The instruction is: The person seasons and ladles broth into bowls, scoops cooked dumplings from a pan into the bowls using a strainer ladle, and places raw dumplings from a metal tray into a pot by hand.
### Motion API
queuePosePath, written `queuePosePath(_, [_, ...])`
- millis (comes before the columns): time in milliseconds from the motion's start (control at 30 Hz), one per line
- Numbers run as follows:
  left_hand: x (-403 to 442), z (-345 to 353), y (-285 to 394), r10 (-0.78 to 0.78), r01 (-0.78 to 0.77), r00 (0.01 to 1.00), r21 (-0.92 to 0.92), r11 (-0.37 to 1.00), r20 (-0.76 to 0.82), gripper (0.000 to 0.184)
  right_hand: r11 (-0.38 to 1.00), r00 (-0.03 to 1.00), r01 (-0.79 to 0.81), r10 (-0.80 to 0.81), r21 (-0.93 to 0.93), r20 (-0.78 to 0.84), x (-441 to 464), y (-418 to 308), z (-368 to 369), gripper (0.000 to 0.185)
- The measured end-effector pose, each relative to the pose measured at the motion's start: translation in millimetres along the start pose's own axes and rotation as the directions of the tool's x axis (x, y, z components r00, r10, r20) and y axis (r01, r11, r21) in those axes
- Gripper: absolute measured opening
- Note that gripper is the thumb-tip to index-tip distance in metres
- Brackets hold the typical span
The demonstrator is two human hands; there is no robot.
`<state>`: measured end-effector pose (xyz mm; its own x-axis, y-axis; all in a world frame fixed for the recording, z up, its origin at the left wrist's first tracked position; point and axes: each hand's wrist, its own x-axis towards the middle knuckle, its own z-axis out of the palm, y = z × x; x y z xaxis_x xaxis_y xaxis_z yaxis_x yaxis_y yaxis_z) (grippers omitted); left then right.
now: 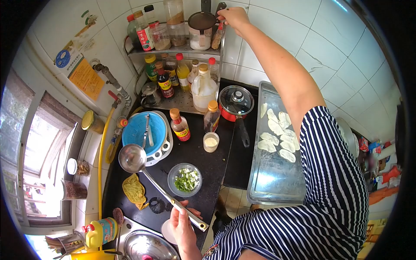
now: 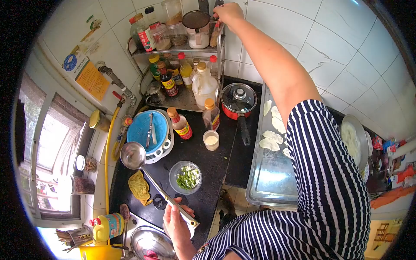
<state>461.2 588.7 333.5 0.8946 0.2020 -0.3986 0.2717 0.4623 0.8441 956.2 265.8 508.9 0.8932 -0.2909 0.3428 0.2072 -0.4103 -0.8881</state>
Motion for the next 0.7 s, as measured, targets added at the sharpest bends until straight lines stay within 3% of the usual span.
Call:
queuePosePath(333, [-0.2, -4.9, 0.9, -0.026, 0.026, 0.997, 0.002, 1.0, 0.069, 0.032, 0.992, 0.992, 0.117, -0.119, -0.056, -0.03, 2.0, 4.9, -2.9, 0.024])
queuePosePath(633, [1.5, -11.7, -1.9, -0.041, 0.038, 0.995, 0.038, 0.999, 0.092, 0.035, 0.997, 0.989, 0.074, -0.077, -0.034, -0.125, 18.0, 7.3, -0.2, 0.024])
queuePosePath(700, [1.0, -12.5, 0.4, -0.06, 0.056, 0.993, 0.035, 0.998, 0.102, 0.035, 0.998, 0.995, 0.037, -0.041, -0.048, -0.093, 51.9, 35.2, -14.9, 0.025])
